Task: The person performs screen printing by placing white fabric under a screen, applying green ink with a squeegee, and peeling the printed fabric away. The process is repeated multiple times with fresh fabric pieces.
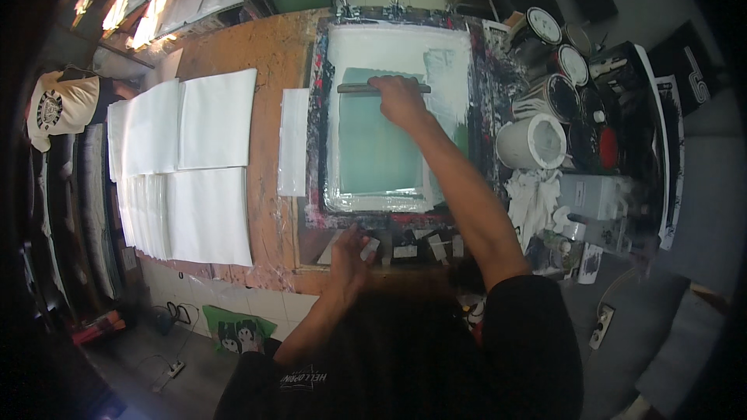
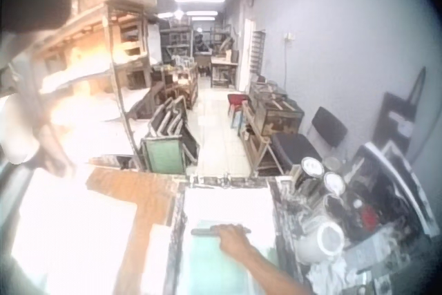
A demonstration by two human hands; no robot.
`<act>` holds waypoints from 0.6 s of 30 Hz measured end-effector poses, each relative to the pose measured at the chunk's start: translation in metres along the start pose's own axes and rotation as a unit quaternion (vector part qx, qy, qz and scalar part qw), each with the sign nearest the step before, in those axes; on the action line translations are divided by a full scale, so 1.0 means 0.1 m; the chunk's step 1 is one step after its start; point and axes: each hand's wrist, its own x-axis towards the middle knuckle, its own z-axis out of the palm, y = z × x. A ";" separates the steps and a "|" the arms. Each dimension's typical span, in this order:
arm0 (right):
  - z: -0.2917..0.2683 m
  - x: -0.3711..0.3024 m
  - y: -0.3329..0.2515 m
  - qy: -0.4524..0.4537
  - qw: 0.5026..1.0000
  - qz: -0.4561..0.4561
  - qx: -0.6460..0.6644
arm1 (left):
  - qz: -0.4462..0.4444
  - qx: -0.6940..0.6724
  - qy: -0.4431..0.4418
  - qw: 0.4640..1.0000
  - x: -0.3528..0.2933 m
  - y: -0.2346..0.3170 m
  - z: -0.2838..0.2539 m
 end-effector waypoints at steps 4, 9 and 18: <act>0.27 -0.49 -0.25 0.053 0.995 0.000 -0.085 | 0.011 -0.042 -0.022 0.999 0.08 -0.06 -0.09; 0.63 -1.35 -0.49 0.099 0.992 -0.021 -0.074 | 0.015 -0.039 -0.013 0.999 0.12 -0.10 -0.12; 0.70 -2.40 -1.04 0.087 0.994 -0.038 -0.050 | 0.032 -0.006 -0.025 0.999 0.04 -0.01 -0.03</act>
